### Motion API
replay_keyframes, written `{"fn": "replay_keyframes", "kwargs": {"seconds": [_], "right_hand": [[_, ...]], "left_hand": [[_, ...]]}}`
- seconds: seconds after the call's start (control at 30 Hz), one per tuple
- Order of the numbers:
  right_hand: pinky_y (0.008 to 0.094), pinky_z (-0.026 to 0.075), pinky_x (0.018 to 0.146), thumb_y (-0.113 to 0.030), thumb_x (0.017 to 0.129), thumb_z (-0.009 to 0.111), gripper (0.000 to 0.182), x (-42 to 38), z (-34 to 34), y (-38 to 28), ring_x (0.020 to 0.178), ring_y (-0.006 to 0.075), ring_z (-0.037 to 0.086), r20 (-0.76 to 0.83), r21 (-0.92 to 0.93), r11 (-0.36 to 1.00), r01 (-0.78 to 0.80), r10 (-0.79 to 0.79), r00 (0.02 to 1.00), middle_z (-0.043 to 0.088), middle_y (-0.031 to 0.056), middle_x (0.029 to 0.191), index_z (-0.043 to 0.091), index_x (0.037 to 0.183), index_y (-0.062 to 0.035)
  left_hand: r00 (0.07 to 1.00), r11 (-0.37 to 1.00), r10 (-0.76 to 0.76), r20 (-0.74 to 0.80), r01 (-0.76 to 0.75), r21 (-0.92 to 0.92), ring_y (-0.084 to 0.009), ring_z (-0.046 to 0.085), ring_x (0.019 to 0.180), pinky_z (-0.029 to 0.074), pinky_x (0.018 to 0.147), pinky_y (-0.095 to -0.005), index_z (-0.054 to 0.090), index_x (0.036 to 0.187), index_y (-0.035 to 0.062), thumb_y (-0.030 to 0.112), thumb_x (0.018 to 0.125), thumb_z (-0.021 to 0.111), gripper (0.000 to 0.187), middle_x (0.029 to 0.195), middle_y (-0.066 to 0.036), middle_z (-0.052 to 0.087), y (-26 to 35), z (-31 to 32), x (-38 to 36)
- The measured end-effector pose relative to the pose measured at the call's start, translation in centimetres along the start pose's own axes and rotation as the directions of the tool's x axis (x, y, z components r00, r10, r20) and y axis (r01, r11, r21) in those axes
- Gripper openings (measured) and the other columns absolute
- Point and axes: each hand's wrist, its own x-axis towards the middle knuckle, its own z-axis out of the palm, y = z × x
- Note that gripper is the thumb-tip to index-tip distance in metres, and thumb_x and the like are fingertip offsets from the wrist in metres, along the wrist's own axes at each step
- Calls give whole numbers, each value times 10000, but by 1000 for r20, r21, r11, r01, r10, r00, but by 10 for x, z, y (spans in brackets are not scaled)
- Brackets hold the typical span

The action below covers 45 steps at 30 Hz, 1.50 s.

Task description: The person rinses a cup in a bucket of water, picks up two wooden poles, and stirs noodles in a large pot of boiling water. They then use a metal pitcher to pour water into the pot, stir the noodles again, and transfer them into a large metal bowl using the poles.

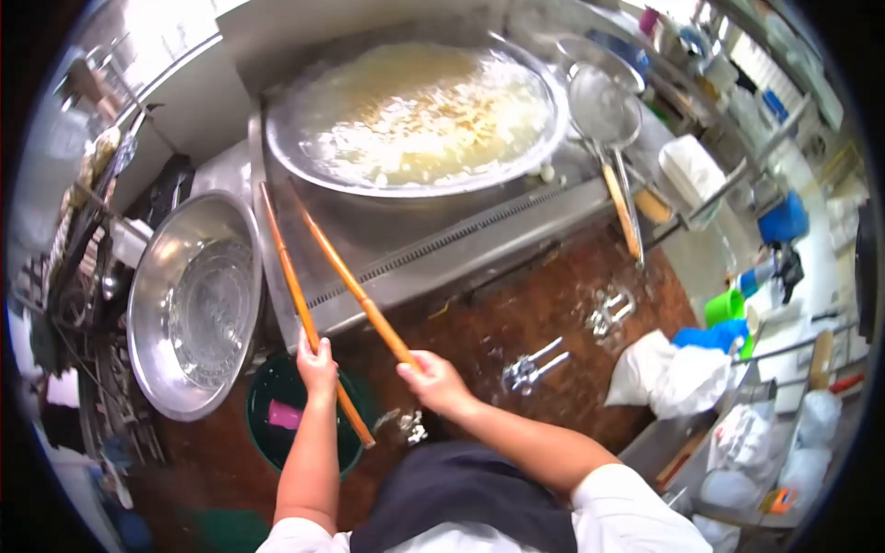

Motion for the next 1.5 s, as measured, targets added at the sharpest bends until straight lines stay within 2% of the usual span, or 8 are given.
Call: {"fn": "replay_keyframes", "kwargs": {"seconds": [0.1,0.37,0.43,0.53,0.63,0.77,0.9,1.5], "right_hand": [[408,483,828,-309,901,578,437,10,29,18,968,328,631,-41,-161,982,96,-103,994,643,190,1027,510,1241,-44],[356,445,971,-495,830,623,686,-1,-23,71,1137,314,575,369,-28,994,110,-92,925,594,222,1213,535,1265,28],[354,437,976,-510,836,622,607,-19,-68,128,1132,277,581,224,75,997,6,-23,974,624,171,1191,612,1193,-19],[306,500,562,-285,866,593,291,-41,-153,264,669,128,627,-67,540,789,-292,387,920,676,55,916,684,1063,-92],[302,495,596,-218,893,523,295,-77,-239,374,709,161,620,-375,676,676,-294,659,652,666,76,904,596,1149,-91],[307,492,679,-390,913,526,411,-128,-315,495,755,153,620,-431,724,634,-272,724,538,664,64,979,572,1233,-137],[260,469,655,-385,914,536,423,-157,-342,571,750,106,575,-463,715,629,-304,752,469,623,18,952,572,1238,-115],[213,396,526,-362,937,543,359,-132,-343,743,649,61,531,-408,575,685,-448,714,569,599,-30,847,559,1211,-131]], "left_hand": [[989,974,144,24,-146,173,-216,447,1251,317,1065,-322,380,1349,-80,30,875,573,524,1325,-168,491,-45,-13,47],[982,646,82,172,-184,741,-202,605,902,481,805,-345,494,1285,-51,283,900,588,519,1055,-167,620,14,-18,79],[730,277,612,304,-558,782,-308,526,1163,381,1002,-354,482,1282,-78,309,940,551,520,1232,-204,541,44,8,45],[557,470,662,501,-830,301,-280,441,1268,290,1079,-377,447,1325,-47,220,963,510,454,1331,-172,488,74,101,-40],[257,75,608,752,-961,268,-268,426,1282,271,1085,-388,444,1348,-12,254,945,515,488,1364,-160,482,58,190,-92],[266,-53,795,544,-864,501,-262,429,1277,275,1084,-363,453,1337,-25,354,918,576,578,1337,-158,502,24,231,-7],[683,505,706,189,-672,542,-224,443,1232,298,1052,-322,451,1345,-49,514,943,446,691,1358,-147,485,33,190,80],[589,401,797,137,-684,609,-241,508,1106,381,975,-346,507,1261,9,419,912,458,541,1244,-123,542,24,242,49]]}}
